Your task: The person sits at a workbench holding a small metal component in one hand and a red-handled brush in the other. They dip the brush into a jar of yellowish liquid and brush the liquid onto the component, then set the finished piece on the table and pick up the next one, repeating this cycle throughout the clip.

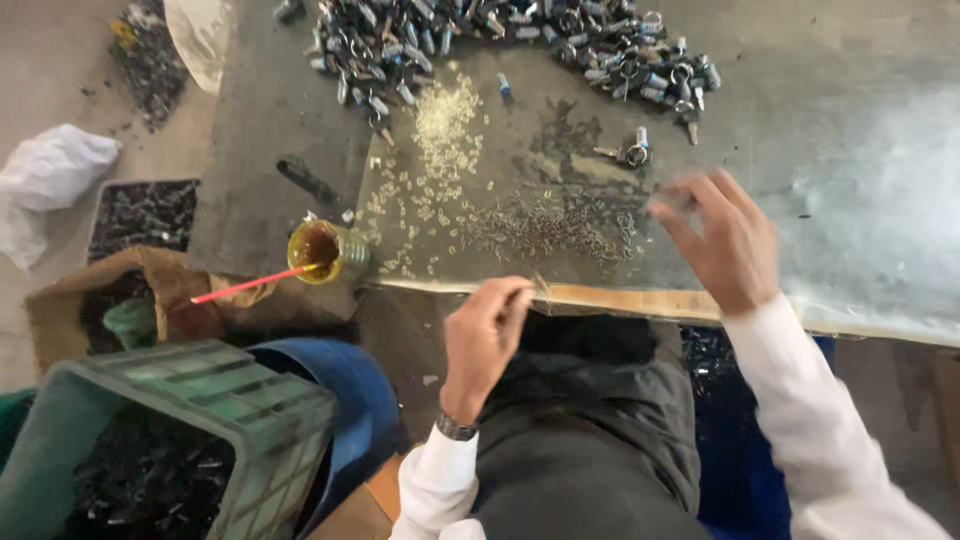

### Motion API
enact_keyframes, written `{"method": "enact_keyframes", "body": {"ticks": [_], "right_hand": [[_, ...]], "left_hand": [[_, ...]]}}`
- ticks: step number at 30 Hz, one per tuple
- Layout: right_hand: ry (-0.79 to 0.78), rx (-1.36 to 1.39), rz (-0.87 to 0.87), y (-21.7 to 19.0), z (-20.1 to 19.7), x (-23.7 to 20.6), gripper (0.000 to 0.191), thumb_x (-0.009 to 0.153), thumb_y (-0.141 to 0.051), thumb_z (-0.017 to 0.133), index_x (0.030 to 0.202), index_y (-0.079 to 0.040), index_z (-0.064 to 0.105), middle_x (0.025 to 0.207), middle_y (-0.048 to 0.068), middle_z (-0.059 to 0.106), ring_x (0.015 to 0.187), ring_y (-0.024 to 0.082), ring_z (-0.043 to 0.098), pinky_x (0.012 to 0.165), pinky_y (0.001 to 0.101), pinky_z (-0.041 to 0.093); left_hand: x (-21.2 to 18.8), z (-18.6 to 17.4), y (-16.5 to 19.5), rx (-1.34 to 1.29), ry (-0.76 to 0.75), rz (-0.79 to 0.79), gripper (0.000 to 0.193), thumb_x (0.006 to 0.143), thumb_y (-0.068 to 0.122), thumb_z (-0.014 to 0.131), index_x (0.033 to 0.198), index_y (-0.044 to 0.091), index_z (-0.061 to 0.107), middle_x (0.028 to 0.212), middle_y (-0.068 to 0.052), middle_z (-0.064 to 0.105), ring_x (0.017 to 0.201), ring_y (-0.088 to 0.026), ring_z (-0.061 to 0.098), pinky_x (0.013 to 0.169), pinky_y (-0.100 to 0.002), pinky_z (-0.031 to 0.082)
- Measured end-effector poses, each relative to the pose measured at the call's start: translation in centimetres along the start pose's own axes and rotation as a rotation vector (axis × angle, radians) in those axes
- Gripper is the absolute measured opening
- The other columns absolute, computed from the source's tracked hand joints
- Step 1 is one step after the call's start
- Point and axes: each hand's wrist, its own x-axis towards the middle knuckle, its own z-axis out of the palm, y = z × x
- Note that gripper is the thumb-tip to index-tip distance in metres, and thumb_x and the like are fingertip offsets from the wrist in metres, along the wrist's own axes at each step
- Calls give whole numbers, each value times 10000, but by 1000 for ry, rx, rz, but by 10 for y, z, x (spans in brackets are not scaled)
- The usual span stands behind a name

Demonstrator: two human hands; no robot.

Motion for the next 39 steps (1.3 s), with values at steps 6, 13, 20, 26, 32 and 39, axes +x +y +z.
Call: {"method": "enact_keyframes", "body": {"ticks": [6, 13, 20, 26, 32, 39], "right_hand": [[81, -458, 6, 13, 48, 87, 421, 782, -485, 863, 911, -107, 731, 1008, 107, 651, 909, 318, 647, 683, 486, 503], [-28, -135, -102, 47, 28, 39, 200, 938, -216, 796, 1041, -76, 698, 1079, 83, 667, 997, 309, 665, 846, 429, 530], [214, 1267, 148, 63, -31, -52, 176, 1057, -131, 623, 1179, -84, 505, 994, 69, 608, 942, 211, 622, 994, 424, 558], [344, 1421, 446, 35, 0, -147, 328, 1170, -277, 427, 1039, -11, 568, 879, 66, 547, 860, 221, 566, 910, 449, 528], [196, 954, 452, -16, 4, -173, 196, 1077, -148, 477, 1078, 14, 588, 1179, 107, 639, 1113, 174, 592, 1022, 317, 445], [-46, 1173, 627, -21, -1, -159, 210, 1034, -127, 610, 1194, 6, 643, 1014, 154, 692, 973, 193, 643, 935, 340, 485]], "left_hand": [[4, 1, 23, 49, -152, 138, 72, 958, 120, 744, 1024, 100, 726, 914, -49, 733, 632, -201, 642, 590, -313, 488], [-18, 3, 10, -44, -112, -21, 90, 950, 117, 731, 1031, 79, 725, 886, -35, 726, 611, -137, 619, 570, -270, 495], [-10, 24, 23, -85, -70, -64, 90, 971, 107, 714, 1053, 71, 727, 890, -33, 708, 603, -135, 608, 557, -262, 484], [9, 67, 23, 104, -147, 209, 196, 926, 169, 741, 1120, 138, 745, 972, 0, 661, 874, -181, 628, 833, -350, 451], [5, 99, 7, 336, -240, 396, 436, 887, 343, 781, 1250, 113, 711, 1016, -21, 589, 975, -209, 532, 937, -430, 319], [-8, 94, -9, 413, -204, 564, 240, 952, 222, 773, 1187, 185, 738, 1081, 93, 659, 1033, -127, 570, 967, -389, 323]]}}
